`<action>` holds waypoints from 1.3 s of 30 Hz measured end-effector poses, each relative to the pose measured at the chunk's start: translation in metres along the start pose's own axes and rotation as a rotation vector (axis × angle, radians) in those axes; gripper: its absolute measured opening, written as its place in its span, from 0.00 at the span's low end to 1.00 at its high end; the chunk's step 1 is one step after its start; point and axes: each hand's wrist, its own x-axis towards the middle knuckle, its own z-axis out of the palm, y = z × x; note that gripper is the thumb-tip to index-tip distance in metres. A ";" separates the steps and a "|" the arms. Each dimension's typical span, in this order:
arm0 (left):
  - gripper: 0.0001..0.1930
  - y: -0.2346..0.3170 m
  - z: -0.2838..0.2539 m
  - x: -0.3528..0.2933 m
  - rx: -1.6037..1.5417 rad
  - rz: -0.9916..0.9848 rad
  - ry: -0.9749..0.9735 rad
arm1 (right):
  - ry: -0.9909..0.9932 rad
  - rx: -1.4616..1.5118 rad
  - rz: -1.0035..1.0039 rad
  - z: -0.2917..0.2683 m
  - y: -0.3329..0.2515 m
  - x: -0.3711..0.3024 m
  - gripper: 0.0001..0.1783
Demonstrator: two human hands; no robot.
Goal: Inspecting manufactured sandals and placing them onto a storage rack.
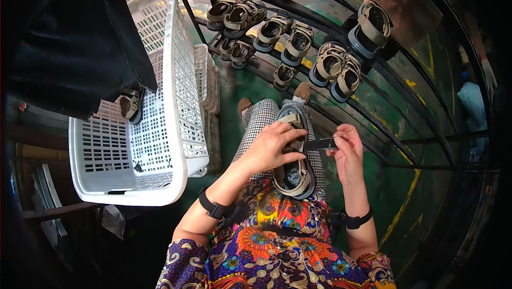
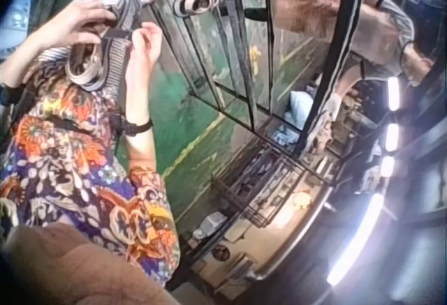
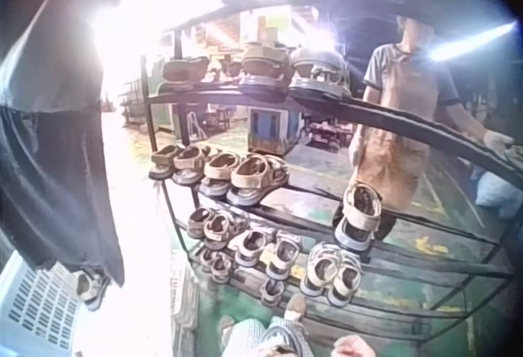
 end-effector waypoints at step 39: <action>0.32 -0.014 0.037 -0.042 -0.974 -0.581 0.030 | -0.172 -0.705 -0.083 -0.007 0.017 -0.053 0.42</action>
